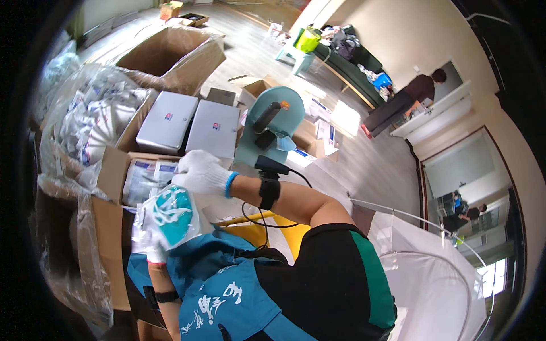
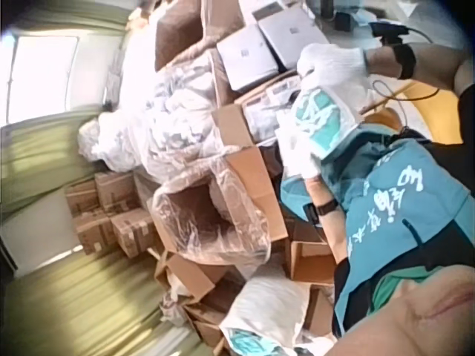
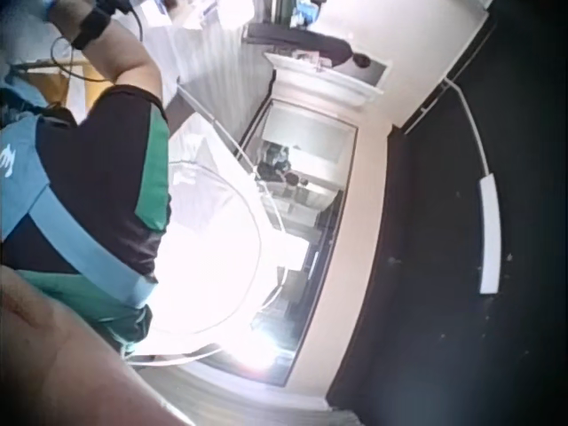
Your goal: Sorting and packing various medical hygiene products like masks and nasal tubes into cardboard boxes.
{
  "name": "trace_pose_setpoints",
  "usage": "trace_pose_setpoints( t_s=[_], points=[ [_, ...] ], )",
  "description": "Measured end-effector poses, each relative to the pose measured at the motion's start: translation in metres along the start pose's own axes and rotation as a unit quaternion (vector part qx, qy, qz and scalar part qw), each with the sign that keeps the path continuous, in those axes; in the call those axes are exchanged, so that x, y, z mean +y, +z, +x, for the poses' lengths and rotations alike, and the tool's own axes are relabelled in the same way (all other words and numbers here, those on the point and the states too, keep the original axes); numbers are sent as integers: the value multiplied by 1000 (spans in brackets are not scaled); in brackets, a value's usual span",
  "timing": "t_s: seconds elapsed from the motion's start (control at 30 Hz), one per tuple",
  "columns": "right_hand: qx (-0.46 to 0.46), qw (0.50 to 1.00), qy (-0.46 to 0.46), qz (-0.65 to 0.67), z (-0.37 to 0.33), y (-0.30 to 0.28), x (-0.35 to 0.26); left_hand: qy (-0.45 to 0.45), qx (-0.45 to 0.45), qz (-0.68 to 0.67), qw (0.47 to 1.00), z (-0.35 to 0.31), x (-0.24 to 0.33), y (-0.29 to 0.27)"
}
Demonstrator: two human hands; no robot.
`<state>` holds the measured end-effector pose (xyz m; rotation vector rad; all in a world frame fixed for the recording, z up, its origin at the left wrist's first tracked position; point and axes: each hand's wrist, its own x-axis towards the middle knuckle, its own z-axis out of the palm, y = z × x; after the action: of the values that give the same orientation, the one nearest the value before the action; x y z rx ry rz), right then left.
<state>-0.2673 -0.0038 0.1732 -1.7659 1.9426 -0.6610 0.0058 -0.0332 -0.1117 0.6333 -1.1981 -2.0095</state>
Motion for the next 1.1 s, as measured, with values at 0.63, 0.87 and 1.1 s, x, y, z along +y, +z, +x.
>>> trace_pose_setpoints(
  t_s=[0.63,0.87,1.1],
  points=[
    [-32,999,35,13,9,9,23,-8,96,-201,975,13,2,-1],
    [-13,996,-87,5,10,-1,30,68,150,304,938,9,82,41],
    [-17,991,21,134,17,-7,19,161,333,143,918,17,91,43]
  ],
)
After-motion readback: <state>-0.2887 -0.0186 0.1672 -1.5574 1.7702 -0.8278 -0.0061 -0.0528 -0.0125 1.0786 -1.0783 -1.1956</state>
